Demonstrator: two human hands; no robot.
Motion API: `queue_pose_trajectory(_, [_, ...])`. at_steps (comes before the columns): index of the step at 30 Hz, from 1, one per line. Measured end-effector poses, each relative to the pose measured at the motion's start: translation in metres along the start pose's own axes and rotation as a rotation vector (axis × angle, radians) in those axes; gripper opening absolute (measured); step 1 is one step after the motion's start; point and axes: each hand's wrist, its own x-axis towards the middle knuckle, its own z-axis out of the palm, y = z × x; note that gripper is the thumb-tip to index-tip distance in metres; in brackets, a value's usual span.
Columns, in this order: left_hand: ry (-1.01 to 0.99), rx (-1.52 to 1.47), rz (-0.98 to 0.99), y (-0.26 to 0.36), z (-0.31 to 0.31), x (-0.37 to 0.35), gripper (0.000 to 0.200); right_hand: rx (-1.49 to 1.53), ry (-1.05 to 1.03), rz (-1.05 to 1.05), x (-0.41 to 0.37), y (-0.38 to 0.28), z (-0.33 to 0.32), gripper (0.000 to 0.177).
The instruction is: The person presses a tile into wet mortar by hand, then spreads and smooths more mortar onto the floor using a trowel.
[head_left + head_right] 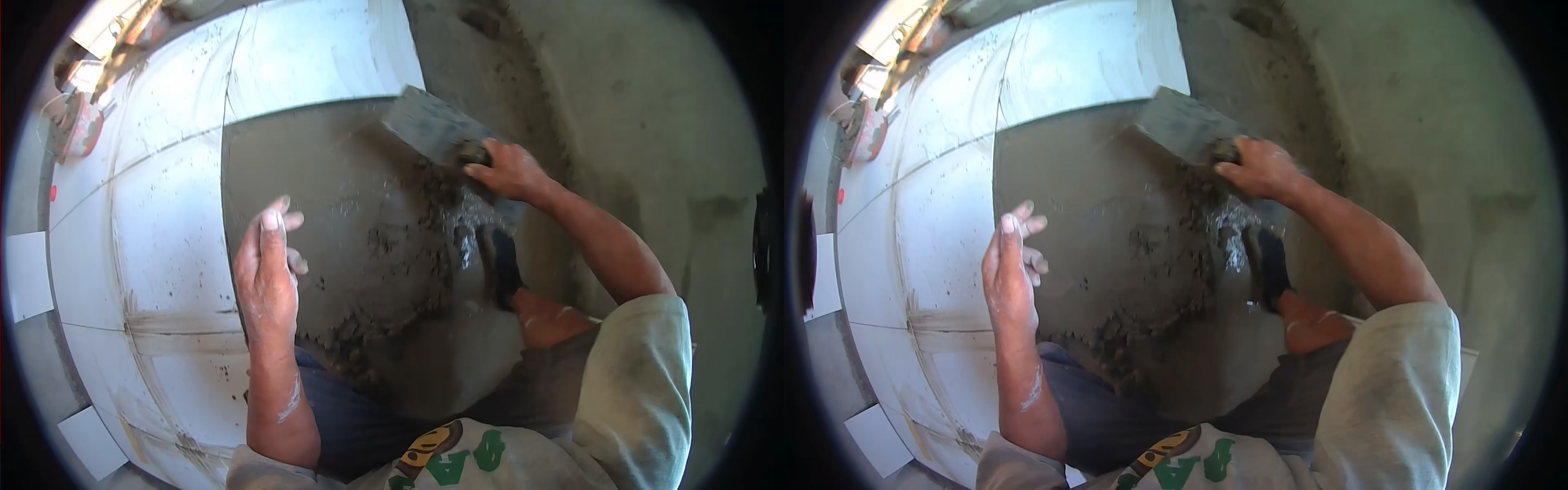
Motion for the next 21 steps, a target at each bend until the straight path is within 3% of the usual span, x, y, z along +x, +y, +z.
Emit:
queue_pose_trajectory(3, [0.052,-0.050,-0.044,0.000,0.022,0.012,0.060,-0.068,0.060,0.132,-0.009,0.059,-0.039,0.055])
queue_pose_trajectory(7, [0.061,-0.032,-0.095,0.003,0.054,0.016,0.055,0.076,0.175,0.277,-0.018,0.148,-0.007,0.060])
queue_pose_trajectory(9, [0.106,-0.052,-0.119,0.023,0.064,0.007,0.052,0.055,-0.006,0.416,-0.029,0.172,-0.008,0.065])
queue_pose_trajectory(12, [0.179,-0.071,-0.221,0.053,0.072,-0.018,0.050,0.047,-0.135,0.403,-0.056,0.191,-0.036,0.067])
queue_pose_trajectory(14, [0.170,-0.052,-0.327,0.095,0.069,-0.039,0.045,0.074,-0.184,0.398,-0.068,0.203,-0.059,0.068])
queue_pose_trajectory(19, [0.192,0.099,-0.332,0.207,0.051,-0.066,0.047,0.188,-0.337,0.460,-0.085,0.198,-0.161,0.078])
queue_pose_trajectory(21, [0.236,0.109,-0.349,0.260,0.048,-0.064,0.048,0.177,-0.276,0.375,-0.090,0.207,-0.185,0.076])
